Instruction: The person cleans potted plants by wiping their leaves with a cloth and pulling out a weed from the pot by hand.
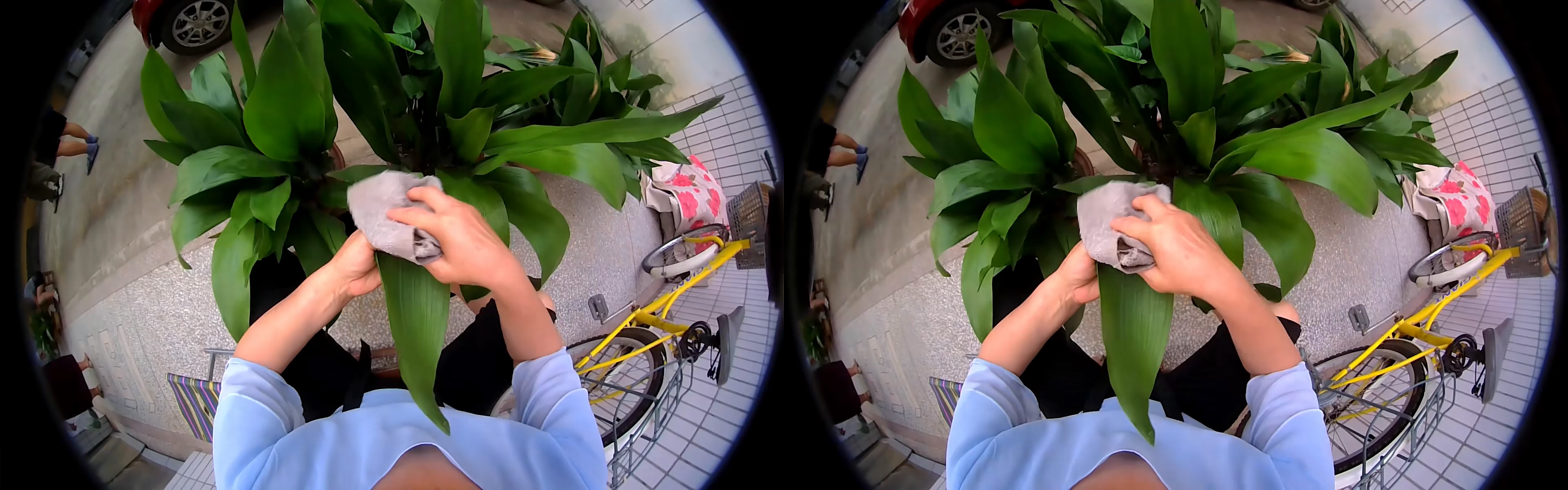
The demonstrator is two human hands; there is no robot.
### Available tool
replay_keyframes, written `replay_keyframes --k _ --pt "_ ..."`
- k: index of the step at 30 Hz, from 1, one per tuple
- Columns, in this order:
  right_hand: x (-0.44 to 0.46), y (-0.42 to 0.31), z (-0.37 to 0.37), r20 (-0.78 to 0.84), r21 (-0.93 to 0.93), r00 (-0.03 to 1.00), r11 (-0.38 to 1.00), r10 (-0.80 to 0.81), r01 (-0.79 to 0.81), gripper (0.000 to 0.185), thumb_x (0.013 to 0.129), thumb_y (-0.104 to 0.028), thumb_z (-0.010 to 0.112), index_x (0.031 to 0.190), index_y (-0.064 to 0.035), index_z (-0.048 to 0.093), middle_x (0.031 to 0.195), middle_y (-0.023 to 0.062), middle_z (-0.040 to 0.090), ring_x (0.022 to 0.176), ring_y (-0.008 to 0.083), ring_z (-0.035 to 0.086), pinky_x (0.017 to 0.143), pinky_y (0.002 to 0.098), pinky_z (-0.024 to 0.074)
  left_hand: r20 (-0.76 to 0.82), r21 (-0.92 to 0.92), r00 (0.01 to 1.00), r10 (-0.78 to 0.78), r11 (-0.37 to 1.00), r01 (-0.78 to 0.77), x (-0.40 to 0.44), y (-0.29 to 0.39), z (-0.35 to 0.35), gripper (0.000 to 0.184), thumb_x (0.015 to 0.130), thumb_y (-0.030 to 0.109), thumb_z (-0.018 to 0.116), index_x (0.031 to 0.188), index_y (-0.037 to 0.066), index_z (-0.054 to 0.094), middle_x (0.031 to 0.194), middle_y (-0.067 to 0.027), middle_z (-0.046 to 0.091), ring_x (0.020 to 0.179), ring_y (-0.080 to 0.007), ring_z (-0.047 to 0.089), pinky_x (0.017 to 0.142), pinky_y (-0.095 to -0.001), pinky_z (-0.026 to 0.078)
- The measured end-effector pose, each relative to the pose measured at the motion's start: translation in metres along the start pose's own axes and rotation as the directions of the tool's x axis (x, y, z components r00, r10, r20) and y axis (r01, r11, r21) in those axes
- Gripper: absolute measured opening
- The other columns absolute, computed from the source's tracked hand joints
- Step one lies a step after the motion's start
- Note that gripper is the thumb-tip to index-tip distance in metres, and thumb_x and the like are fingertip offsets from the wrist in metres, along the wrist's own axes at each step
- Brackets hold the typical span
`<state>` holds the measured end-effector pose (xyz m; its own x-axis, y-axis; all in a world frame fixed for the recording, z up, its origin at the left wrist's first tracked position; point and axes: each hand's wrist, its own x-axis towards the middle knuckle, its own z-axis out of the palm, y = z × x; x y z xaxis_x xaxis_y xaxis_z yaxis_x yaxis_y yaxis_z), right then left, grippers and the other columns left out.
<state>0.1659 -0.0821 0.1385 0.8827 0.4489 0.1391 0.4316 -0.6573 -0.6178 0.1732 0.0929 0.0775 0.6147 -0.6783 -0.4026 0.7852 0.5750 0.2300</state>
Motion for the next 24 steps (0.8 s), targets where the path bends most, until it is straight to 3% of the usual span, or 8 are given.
replay_keyframes --k 3,4,5,10,15,17,22,24 --pt "0.014 0.046 0.036 0.097 0.124 0.995 0.992 -0.026 0.014 0.044 0.079 -0.013 0.064 0.122 -0.0101 0.057 0.127 0.0187 0.051 0.114 0.0341 0.053 0.093 0.0376 0.0447 -0.017 0.216 0.996 -0.084 0.973 0.086 -0.011 0.012 0.004 0.052 0.07 -0.009 0.047 0.121 -0.004 0.047 0.113 -0.0171 0.057 0.1 -0.0264 0.061 0.089 -0.0381 0.052" --pt "0.024 0.051 0.04 0.15 0.241 0.945 0.916 0.291 -0.321 0.04 0.085 -0.026 0.06 0.121 -0.01 0.056 0.122 0.0219 0.054 0.113 0.0381 0.052 0.094 0.0389 0.0427 0.001 0.231 0.995 -0.098 0.968 0.095 -0.01 0.01 -0.003 0.047 0.071 -0.006 0.047 0.118 -0.004 0.049 0.109 -0.017 0.059 0.095 -0.0252 0.062 0.086 -0.0371 0.053" --pt "0.035 0.059 0.036 0.119 0.436 0.993 0.899 -0.019 -0.035 0.038 0.092 -0.029 0.049 0.122 -0.0058 0.053 0.117 0.0215 0.057 0.111 0.0355 0.053 0.095 0.0384 0.0414 0.007 0.196 0.992 -0.129 0.973 0.125 -0.009 0.008 -0.008 0.045 0.071 -0.004 0.047 0.117 -0.004 0.051 0.107 -0.0169 0.059 0.094 -0.0249 0.062 0.084 -0.0365 0.053" --pt "0.048 0.089 0.066 0.27 0.439 0.905 0.795 0.328 -0.419 0.041 0.098 -0.032 0.036 0.121 -0.0025 0.051 0.117 0.0176 0.057 0.109 0.0306 0.054 0.095 0.0359 0.0394 0.017 -0.049 0.986 -0.168 0.984 0.169 -0.009 0.012 -0.001 0.033 0.092 0.025 0.044 0.107 0.0 0.059 0.097 -0.0125 0.064 0.085 -0.0224 0.063 0.076 -0.0332 0.052" --pt "0.027 0.036 0.051 0.125 0.527 0.987 0.836 0.101 -0.153 0.044 0.095 -0.033 0.043 0.126 -0.0033 0.049 0.133 0.0212 0.045 0.123 0.0364 0.042 0.104 0.0406 0.0313 0.114 -0.087 0.993 -0.031 0.995 0.042 -0.009 0.027 -0.011 0.06 0.094 0.058 0.034 0.117 0.006 0.054 0.103 -0.0086 0.062 0.088 -0.0204 0.061 0.078 -0.0331 0.051" --pt "0.005 0.023 0.059 -0.006 0.22 0.993 0.969 0.115 -0.111 0.045 0.093 -0.032 0.044 0.128 -0.0038 0.048 0.136 0.0249 0.039 0.127 0.0409 0.036 0.108 0.045 0.0263 -0.029 -0.064 0.999 0.045 0.997 -0.047 -0.014 0.026 0.008 0.065 0.091 0.063 0.035 0.119 0.007 0.053 0.106 -0.0089 0.061 0.092 -0.0214 0.06 0.081 -0.0343 0.05" --pt "-0.004 -0.031 0.06 -0.102 0.363 0.995 0.93 -0.02 0.056 0.057 0.09 -0.035 0.048 0.135 -0.0024 0.04 0.144 0.0299 0.023 0.134 0.0463 0.019 0.111 0.052 0.013 0.067 0.004 0.97 0.234 0.972 -0.235 -0.016 0.03 0.003 0.073 0.088 0.068 0.038 0.124 0.006 0.05 0.113 -0.0098 0.059 0.104 -0.0236 0.057 0.092 -0.0378 0.045" --pt "-0.009 -0.045 0.076 -0.19 0.385 0.98 0.915 -0.055 0.125 0.059 0.089 -0.036 0.049 0.137 -0.0035 0.039 0.145 0.0299 0.018 0.136 0.0467 0.015 0.111 0.0544 0.0113 -0.081 -0.011 0.941 0.327 0.944 -0.329 -0.015 0.03 0.003 0.071 0.088 0.067 0.039 0.118 0.005 0.054 0.11 -0.0095 0.061 0.098 -0.0232 0.059 0.088 -0.0379 0.048"
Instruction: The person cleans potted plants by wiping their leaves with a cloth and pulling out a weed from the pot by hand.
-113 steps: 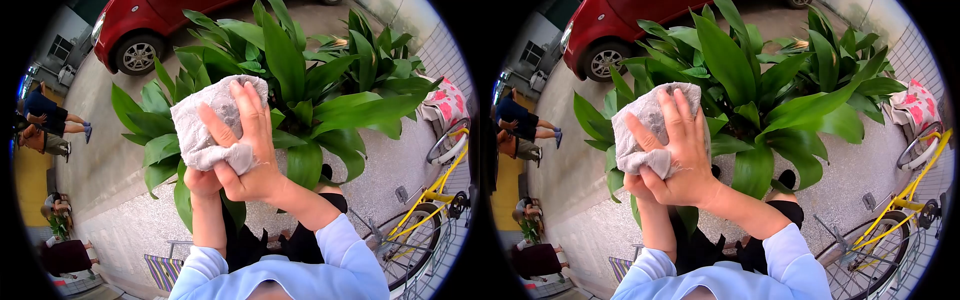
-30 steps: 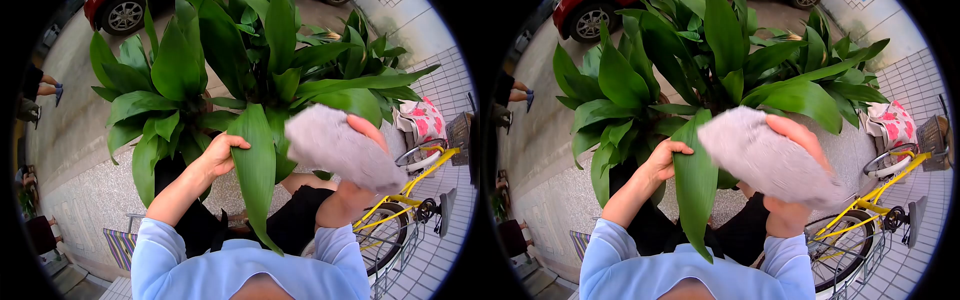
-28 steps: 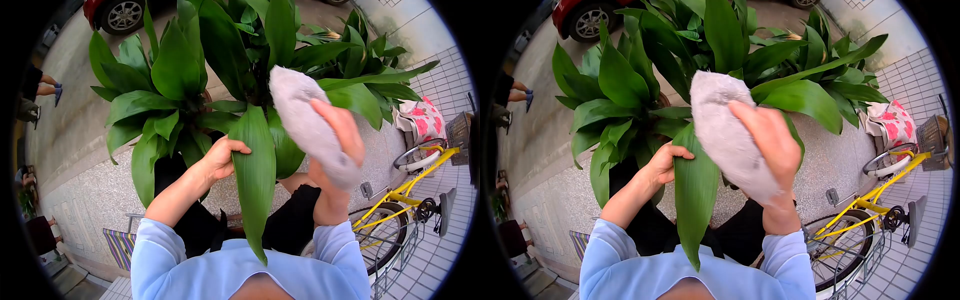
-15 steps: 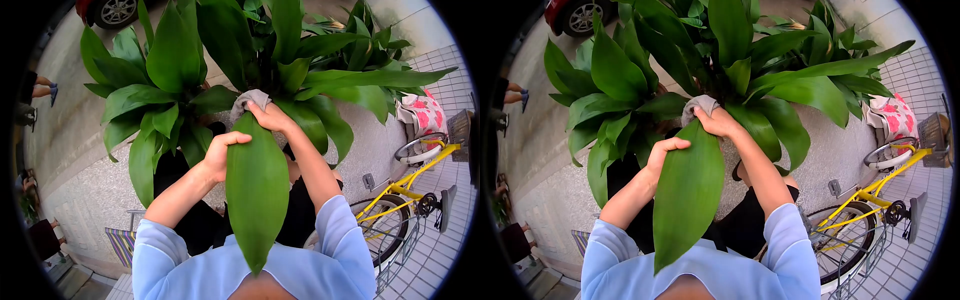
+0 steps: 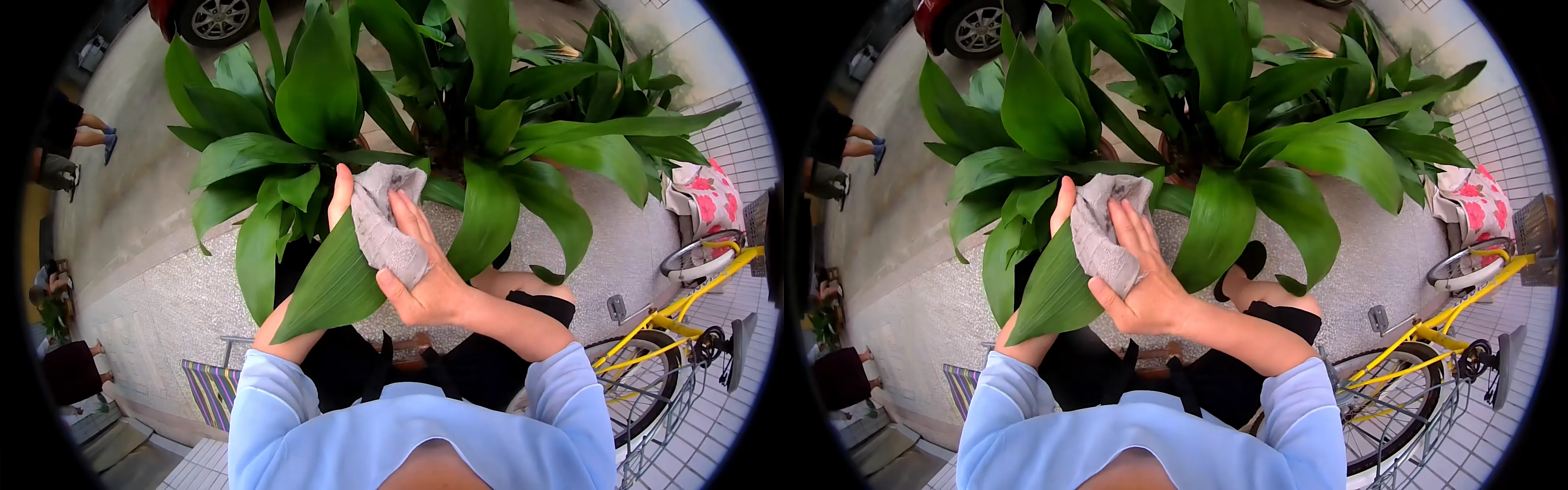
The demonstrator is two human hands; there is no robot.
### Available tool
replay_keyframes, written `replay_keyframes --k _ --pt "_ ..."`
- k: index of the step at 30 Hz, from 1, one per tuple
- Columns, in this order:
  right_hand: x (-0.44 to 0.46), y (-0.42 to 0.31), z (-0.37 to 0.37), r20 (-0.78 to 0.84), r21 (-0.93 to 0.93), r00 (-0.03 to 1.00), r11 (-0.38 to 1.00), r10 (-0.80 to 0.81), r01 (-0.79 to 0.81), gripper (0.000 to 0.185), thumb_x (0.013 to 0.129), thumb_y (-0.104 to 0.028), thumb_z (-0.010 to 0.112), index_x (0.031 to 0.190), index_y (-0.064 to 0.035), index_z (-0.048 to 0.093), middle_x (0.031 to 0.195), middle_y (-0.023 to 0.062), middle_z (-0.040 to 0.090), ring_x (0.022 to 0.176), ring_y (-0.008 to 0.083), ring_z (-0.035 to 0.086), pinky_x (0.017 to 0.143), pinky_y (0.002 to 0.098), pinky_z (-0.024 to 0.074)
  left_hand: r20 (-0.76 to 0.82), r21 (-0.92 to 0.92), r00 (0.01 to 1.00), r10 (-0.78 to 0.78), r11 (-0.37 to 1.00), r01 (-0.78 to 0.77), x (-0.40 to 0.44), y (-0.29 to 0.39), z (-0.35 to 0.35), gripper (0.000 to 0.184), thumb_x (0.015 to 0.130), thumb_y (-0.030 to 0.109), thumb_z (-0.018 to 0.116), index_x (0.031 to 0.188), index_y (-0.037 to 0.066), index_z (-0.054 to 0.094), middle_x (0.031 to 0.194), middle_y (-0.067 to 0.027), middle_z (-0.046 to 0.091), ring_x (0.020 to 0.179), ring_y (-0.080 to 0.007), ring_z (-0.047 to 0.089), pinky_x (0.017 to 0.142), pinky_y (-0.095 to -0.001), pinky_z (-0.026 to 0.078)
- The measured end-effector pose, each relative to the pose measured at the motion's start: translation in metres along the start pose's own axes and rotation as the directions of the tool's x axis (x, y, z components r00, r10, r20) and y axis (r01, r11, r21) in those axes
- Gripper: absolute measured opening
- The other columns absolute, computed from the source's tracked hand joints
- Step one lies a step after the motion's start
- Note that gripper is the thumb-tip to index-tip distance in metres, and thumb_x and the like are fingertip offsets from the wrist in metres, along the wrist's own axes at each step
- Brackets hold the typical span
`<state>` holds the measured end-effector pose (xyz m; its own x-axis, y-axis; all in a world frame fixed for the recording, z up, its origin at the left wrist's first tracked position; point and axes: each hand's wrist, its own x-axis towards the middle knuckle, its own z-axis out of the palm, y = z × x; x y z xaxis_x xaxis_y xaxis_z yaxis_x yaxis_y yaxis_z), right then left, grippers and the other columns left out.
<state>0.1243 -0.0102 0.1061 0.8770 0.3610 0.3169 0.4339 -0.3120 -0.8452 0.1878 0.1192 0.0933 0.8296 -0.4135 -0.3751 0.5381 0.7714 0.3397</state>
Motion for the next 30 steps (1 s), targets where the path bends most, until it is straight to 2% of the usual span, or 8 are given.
replay_keyframes --k 4,11,14,16,18,23,26,30 --pt "-0.004 -0.024 0.011 0.064 -0.071 0.982 0.981 -0.178 0.183 0.06 0.087 -0.038 0.051 0.14 -0.0112 0.039 0.147 0.0281 0.017 0.137 0.0463 0.013 0.109 0.0594 0.008 0.499 -0.212 0.862 0.09 0.977 0.021 0.002 -0.005 -0.029 0.065 0.093 0.056 0.037 0.128 0.002 0.048 0.124 -0.0136 0.055 0.112 -0.0276 0.054 0.098 -0.0417 0.042" --pt "-0.013 -0.029 0.056 0.349 -0.453 0.8 0.659 -0.488 0.6 0.058 0.077 -0.032 0.052 0.135 -0.0248 0.048 0.143 0.0183 0.037 0.134 0.0332 0.033 0.11 0.0584 0.0091 0.417 -0.208 0.875 -0.248 0.911 0.357 0.021 0.014 -0.031 0.052 0.098 0.042 0.035 0.137 0.008 0.041 0.129 -0.0152 0.053 0.115 -0.0299 0.054 0.101 -0.0442 0.041" --pt "0.001 -0.021 0.029 0.147 -0.503 0.895 0.747 -0.422 0.435 0.053 0.078 -0.032 0.05 0.13 -0.0256 0.053 0.139 0.0186 0.041 0.131 0.0311 0.038 0.11 0.057 0.0138 0.313 -0.254 0.837 -0.448 0.81 0.528 0.007 0.027 -0.012 0.048 0.1 0.034 0.035 0.142 0.011 0.033 0.13 -0.0156 0.052 0.115 -0.0318 0.054 0.102 -0.0448 0.041" --pt "0.013 -0.015 0.002 0.032 -0.508 0.947 0.811 -0.32 0.291 0.051 0.079 -0.033 0.05 0.129 -0.0231 0.055 0.139 0.0206 0.04 0.13 0.0338 0.038 0.109 0.0564 0.0159 0.44 -0.025 0.871 -0.217 0.967 0.254 -0.005 0.011 -0.02 0.049 0.099 0.036 0.037 0.138 0.006 0.037 0.134 -0.0148 0.049 0.121 -0.0302 0.05 0.106 -0.0415 0.037" --pt "0.021 0.007 -0.015 -0.05 -0.429 0.979 0.89 -0.196 0.156 0.051 0.082 -0.035 0.048 0.129 -0.0176 0.055 0.139 0.024 0.037 0.127 0.0398 0.038 0.108 0.0571 0.0183 0.12 0.243 0.969 0.218 0.94 -0.241 -0.02 -0.018 -0.012 0.052 0.096 0.041 0.041 0.131 0.003 0.046 0.133 -0.0132 0.05 0.122 -0.0275 0.049 0.105 -0.0411 0.038" --pt "0.019 0.066 -0.008 -0.301 -0.039 0.939 0.982 0.164 -0.184 0.038 0.091 -0.025 0.044 0.121 -0.0053 0.056 0.13 0.024 0.044 0.119 0.0402 0.043 0.104 0.0442 0.0306 0.181 -0.175 0.982 -0.054 0.981 0.086 0.003 -0.019 -0.005 0.053 0.098 0.047 0.034 0.133 0.008 0.045 0.128 -0.0073 0.052 0.118 -0.0211 0.05 0.1 -0.0312 0.039" --pt "0.024 0.069 -0.016 -0.291 0.252 0.896 0.93 0.336 -0.267 0.035 0.093 -0.025 0.043 0.112 0.0 0.057 0.117 0.0215 0.054 0.111 0.037 0.051 0.097 0.0414 0.0375 0.175 0.246 0.974 -0.142 0.964 0.097 0.012 -0.017 -0.025 0.057 0.097 0.053 0.035 0.128 0.007 0.048 0.115 -0.0055 0.058 0.099 -0.0129 0.055 0.085 -0.0264 0.044" --pt "0.02 0.065 -0.039 -0.144 0.076 0.908 0.919 0.393 -0.386 0.033 0.086 -0.025 0.053 0.104 0.0017 0.06 0.105 0.0199 0.061 0.101 0.0366 0.057 0.088 0.0409 0.0441 0.054 0.998 0.962 0.267 0.004 -0.057 0.002 0.028 0.019 0.048 0.093 0.041 0.052 0.071 0.0 0.064 0.056 -0.0032 0.057 0.054 -0.0114 0.051 0.053 -0.0281 0.041"
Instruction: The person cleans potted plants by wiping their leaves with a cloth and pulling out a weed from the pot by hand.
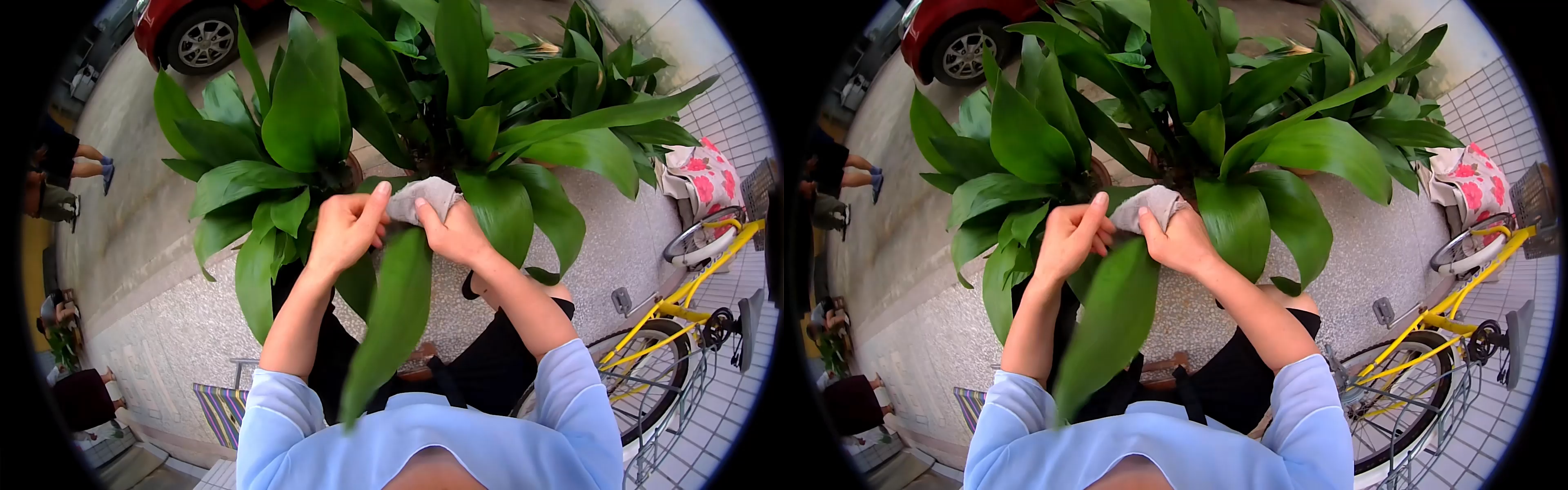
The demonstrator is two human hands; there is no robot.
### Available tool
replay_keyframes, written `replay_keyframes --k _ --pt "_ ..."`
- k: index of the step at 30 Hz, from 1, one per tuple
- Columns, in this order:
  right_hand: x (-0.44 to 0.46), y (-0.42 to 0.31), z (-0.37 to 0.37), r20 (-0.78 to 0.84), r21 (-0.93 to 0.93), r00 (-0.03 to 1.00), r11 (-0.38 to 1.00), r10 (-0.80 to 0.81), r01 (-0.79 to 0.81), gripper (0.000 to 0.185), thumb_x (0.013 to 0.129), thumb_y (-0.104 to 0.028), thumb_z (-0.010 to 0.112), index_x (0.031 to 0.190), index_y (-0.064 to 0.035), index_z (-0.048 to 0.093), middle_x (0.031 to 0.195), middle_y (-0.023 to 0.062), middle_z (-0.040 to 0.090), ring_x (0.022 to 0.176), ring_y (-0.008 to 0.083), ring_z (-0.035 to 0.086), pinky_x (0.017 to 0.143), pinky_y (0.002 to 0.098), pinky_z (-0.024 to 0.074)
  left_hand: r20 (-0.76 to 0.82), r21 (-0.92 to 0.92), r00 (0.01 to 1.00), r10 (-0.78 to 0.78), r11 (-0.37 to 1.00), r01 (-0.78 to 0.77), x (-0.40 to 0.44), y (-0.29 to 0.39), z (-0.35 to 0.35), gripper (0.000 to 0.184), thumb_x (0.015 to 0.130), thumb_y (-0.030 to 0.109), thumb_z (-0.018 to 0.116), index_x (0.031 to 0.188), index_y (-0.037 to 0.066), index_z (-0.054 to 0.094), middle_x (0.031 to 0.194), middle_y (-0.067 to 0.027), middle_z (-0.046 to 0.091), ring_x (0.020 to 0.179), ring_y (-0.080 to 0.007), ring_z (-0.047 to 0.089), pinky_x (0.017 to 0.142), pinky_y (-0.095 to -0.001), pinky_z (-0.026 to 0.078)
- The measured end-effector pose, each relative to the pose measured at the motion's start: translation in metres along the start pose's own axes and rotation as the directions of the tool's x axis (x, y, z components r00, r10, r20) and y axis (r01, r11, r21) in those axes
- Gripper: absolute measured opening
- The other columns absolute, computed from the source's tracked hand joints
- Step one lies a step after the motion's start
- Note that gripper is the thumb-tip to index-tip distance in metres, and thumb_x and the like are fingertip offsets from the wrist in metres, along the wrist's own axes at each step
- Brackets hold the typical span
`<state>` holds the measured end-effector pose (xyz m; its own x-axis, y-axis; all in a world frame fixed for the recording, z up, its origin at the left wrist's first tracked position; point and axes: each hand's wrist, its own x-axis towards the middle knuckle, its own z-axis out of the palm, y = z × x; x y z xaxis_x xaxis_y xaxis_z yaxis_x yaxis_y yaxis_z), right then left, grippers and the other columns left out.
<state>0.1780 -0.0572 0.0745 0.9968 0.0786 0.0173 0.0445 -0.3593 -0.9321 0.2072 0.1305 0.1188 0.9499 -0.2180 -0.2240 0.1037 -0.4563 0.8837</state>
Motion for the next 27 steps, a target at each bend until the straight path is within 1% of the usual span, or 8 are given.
replay_keyframes --k 3,7,10,13,16,19,23,27 --pt "-0.009 0.002 -0.008 0.137 -0.335 0.987 0.934 -0.08 0.122 0.033 0.079 -0.027 0.06 0.089 0.0031 0.066 0.106 0.0207 0.06 0.102 0.0375 0.055 0.085 0.0409 0.0464 -0.382 0.276 0.856 0.348 0.927 -0.253 0.017 0.007 -0.016 0.019 0.085 0.015 0.065 0.074 -0.001 0.063 0.055 -0.0083 0.059 0.048 -0.0156 0.051 0.049 -0.0286 0.041" --pt "-0.024 -0.027 -0.019 0.447 -0.488 0.887 0.8 -0.113 0.348 0.034 0.074 -0.031 0.065 0.07 0.0019 0.067 0.088 0.0153 0.058 0.093 0.0312 0.056 0.077 0.0436 0.0469 -0.213 0.043 0.731 0.648 0.754 -0.656 0.053 0.007 0.014 0.013 0.087 -0.001 0.055 0.098 -0.003 0.063 0.1 -0.0096 0.065 0.071 -0.01 0.058 0.063 -0.0227 0.046" --pt "-0.034 -0.057 -0.03 0.557 -0.498 0.823 0.749 -0.11 0.437 0.032 0.072 -0.031 0.067 0.069 0.0006 0.066 0.084 0.0132 0.058 0.088 0.0289 0.057 0.076 0.0423 0.0459 -0.042 0.294 0.582 0.812 0.566 -0.77 0.077 0.022 0.04 0.027 0.081 -0.009 0.053 0.105 -0.001 0.061 0.117 -0.0144 0.06 0.103 -0.0306 0.059 0.083 -0.0325 0.049" --pt "-0.042 -0.083 -0.044 0.619 -0.44 0.777 0.77 -0.113 0.462 0.03 0.07 -0.028 0.07 0.071 0.0013 0.065 0.086 0.0127 0.058 0.086 0.0283 0.056 0.078 0.0385 0.0454 0.112 0.774 0.477 0.872 0.224 -0.592 0.104 0.026 0.062 0.021 0.08 -0.001 0.055 0.1 -0.002 0.061 0.108 -0.0162 0.062 0.11 -0.0306 0.055 0.095 -0.0383 0.044" --pt "-0.045 -0.093 -0.072 0.684 -0.239 0.692 0.826 -0.23 0.51 0.031 0.065 -0.025 0.071 0.081 0.0009 0.064 0.085 0.0125 0.059 0.084 0.0282 0.056 0.077 0.0354 0.0451 0.162 0.879 0.811 0.562 0.291 -0.378 0.117 0.015 0.071 0.012 0.081 0.007 0.056 0.09 0.001 0.06 0.092 -0.016 0.063 0.094 -0.0299 0.059 0.089 -0.0393 0.047" --pt "-0.033 -0.085 -0.1 0.526 0.12 0.775 0.933 -0.35 0.34 0.024 0.067 -0.021 0.07 0.081 -0.0017 0.064 0.073 0.0106 0.056 0.071 0.0276 0.057 0.068 0.0352 0.0466 0.039 0.893 0.882 0.47 0.379 -0.242 0.131 0.002 0.072 0.011 0.082 0.013 0.058 0.085 0.003 0.059 0.08 -0.0146 0.062 0.082 -0.0297 0.059 0.08 -0.0408 0.049" --pt "-0.044 -0.043 -0.126 0.473 0.34 0.871 0.884 0.135 -0.321 0.036 0.071 -0.022 0.065 0.097 0.003 0.061 0.09 0.0122 0.064 0.084 0.0204 0.06 0.075 0.031 0.0471 -0.11 0.906 0.848 0.518 0.403 -0.129 0.14 -0.007 0.076 0.015 0.072 0.004 0.057 0.085 -0.002 0.059 0.084 -0.0137 0.058 0.075 -0.0248 0.063 0.059 -0.0366 0.055" --pt "-0.04 0.017 -0.119 0.546 0.443 0.838 0.855 -0.02 -0.268 0.046 0.081 -0.024 0.067 0.115 0.0048 0.054 0.098 0.009 0.064 0.087 0.0159 0.059 0.076 0.0284 0.0481 -0.111 0.895 0.756 0.645 0.396 -0.206 0.157 0.006 0.089 0.006 0.07 0.004 0.058 0.073 0.0 0.059 0.084 -0.0127 0.054 0.071 -0.0239 0.062 0.052 -0.0317 0.054"
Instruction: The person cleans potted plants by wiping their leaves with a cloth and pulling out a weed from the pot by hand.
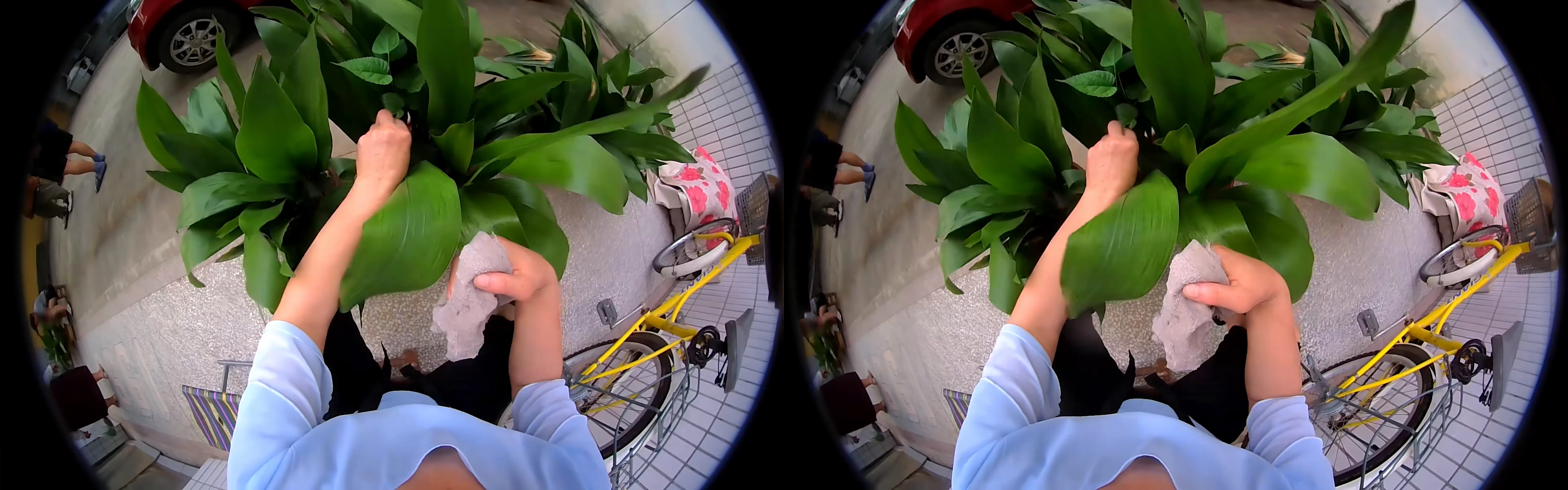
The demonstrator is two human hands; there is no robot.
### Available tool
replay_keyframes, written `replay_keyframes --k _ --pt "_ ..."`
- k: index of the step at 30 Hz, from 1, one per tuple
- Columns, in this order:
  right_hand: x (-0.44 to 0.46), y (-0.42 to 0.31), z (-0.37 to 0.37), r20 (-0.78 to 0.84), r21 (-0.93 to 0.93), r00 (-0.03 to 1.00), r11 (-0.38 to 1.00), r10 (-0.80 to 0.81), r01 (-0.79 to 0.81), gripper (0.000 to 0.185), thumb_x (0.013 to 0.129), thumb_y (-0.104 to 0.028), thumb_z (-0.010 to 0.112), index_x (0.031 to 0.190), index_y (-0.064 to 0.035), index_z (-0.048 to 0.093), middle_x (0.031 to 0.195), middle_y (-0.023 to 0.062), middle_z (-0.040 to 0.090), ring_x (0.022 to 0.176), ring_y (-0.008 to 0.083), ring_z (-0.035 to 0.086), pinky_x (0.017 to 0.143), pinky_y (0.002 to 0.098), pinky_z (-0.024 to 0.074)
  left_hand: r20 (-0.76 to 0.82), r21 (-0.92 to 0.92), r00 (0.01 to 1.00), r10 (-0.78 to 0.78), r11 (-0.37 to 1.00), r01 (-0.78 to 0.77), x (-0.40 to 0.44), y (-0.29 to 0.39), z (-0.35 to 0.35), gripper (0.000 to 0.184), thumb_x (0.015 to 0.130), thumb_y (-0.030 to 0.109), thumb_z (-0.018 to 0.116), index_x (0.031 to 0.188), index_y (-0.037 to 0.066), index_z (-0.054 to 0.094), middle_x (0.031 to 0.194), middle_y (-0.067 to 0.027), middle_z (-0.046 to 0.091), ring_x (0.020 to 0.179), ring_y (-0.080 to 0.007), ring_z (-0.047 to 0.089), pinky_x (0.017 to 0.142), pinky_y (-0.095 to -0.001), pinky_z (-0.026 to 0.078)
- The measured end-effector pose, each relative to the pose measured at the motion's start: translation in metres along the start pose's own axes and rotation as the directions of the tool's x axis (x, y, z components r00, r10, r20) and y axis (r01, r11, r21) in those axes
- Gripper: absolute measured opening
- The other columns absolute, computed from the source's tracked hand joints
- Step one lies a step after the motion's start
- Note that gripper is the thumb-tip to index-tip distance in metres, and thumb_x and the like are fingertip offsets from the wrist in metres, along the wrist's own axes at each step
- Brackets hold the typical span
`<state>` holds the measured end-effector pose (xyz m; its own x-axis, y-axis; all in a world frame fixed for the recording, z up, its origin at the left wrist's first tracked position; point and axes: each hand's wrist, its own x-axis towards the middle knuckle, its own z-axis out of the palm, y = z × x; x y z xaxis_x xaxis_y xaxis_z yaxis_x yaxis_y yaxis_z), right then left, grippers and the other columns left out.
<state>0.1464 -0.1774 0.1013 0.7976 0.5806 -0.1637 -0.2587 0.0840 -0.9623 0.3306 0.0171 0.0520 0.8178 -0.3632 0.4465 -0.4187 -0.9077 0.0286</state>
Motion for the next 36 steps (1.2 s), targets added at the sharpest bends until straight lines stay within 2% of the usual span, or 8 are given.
replay_keyframes --k 4,7,10,13,14,26,30,36 --pt "0.007 -0.012 -0.002 0.035 -0.018 0.998 0.998 0.059 -0.059 0.047 0.083 -0.023 0.067 0.118 0.0052 0.053 0.104 0.0096 0.063 0.094 0.016 0.057 0.081 0.0303 0.0472 -0.216 0.128 0.859 0.465 0.885 -0.447 0.05 0.005 -0.007 0.01 0.07 0.013 0.059 0.067 0.004 0.063 0.081 -0.0096 0.055 0.069 -0.025 0.057 0.064 -0.0335 0.045" --pt "0.004 -0.014 -0.006 -0.025 -0.035 0.995 0.994 0.101 -0.102 0.052 0.079 -0.024 0.065 0.12 0.005 0.051 0.111 0.0116 0.059 0.101 0.0183 0.055 0.086 0.0327 0.0448 0.281 0.022 0.943 0.18 0.981 -0.194 0.046 0.001 -0.031 0.016 0.071 0.02 0.061 0.073 0.005 0.063 0.08 -0.0114 0.059 0.07 -0.0259 0.06 0.067 -0.0342 0.047" --pt "0.005 -0.014 -0.006 -0.062 0.011 0.994 0.996 0.089 -0.089 0.056 0.082 -0.025 0.064 0.124 0.0067 0.047 0.116 0.0117 0.057 0.105 0.0201 0.052 0.09 0.0322 0.0423 -0.237 0.196 0.945 0.226 0.964 -0.181 0.019 -0.008 -0.021 0.02 0.081 0.023 0.053 0.085 0.005 0.061 0.083 -0.0148 0.06 0.068 -0.03 0.061 0.059 -0.0414 0.049" --pt "0.007 -0.01 -0.007 -0.089 -0.106 0.991 0.989 0.098 -0.107 0.058 0.082 -0.029 0.064 0.123 0.0082 0.048 0.115 0.0125 0.057 0.105 0.0206 0.053 0.09 0.0316 0.0424 0.329 -0.009 0.937 -0.12 0.991 0.13 0.02 -0.017 0.001 0.026 0.089 0.02 0.049 0.101 0.001 0.06 0.088 -0.0151 0.061 0.075 -0.0281 0.063 0.063 -0.0387 0.051" --pt "0.008 -0.004 -0.009 -0.092 -0.166 0.991 0.98 0.098 -0.112 0.058 0.083 -0.03 0.064 0.122 0.0085 0.048 0.114 0.0128 0.057 0.103 0.0203 0.053 0.089 0.0313 0.0428 0.365 -0.15 0.928 -0.073 0.979 0.136 0.026 -0.023 0.003 0.033 0.075 0.036 0.063 0.076 0.003 0.067 0.085 -0.0175 0.064 0.078 -0.0323 0.065 0.065 -0.0413 0.053" --pt "0.024 -0.005 -0.015 -0.197 -0.261 0.964 0.957 -0.179 0.125 0.046 0.084 -0.03 0.063 0.114 0.0042 0.055 0.101 0.0125 0.063 0.093 0.0205 0.059 0.084 0.0324 0.0463 0.104 -0.328 0.989 -0.103 0.935 0.132 0.056 -0.002 0.022 0.026 0.076 0.03 0.062 0.079 0.005 0.066 0.08 -0.0167 0.064 0.075 -0.0345 0.063 0.064 -0.0414 0.05" --pt "0.012 -0.002 -0.015 -0.308 0.358 0.95 0.919 -0.054 0.168 0.049 0.08 -0.031 0.064 0.111 0.0055 0.053 0.093 0.0194 0.062 0.085 0.0301 0.061 0.074 0.0395 0.0498 0.25 -0.375 0.967 -0.058 0.914 0.152 0.021 -0.008 -0.015 0.022 0.077 0.028 0.061 0.079 0.006 0.065 0.077 -0.0167 0.064 0.074 -0.035 0.063 0.064 -0.0415 0.05" --pt "0.016 -0.015 0.005 -0.339 0.517 0.941 0.832 -0.018 0.202 0.049 0.074 -0.038 0.065 0.093 0.0066 0.056 0.075 0.0208 0.06 0.072 0.0321 0.061 0.064 0.0404 0.0483 0.217 -0.42 0.934 -0.285 0.836 0.353 0.0 -0.012 0.003 0.02 0.08 0.023 0.059 0.077 0.003 0.059 0.076 -0.0191 0.062 0.073 -0.0381 0.062 0.064 -0.0459 0.048"
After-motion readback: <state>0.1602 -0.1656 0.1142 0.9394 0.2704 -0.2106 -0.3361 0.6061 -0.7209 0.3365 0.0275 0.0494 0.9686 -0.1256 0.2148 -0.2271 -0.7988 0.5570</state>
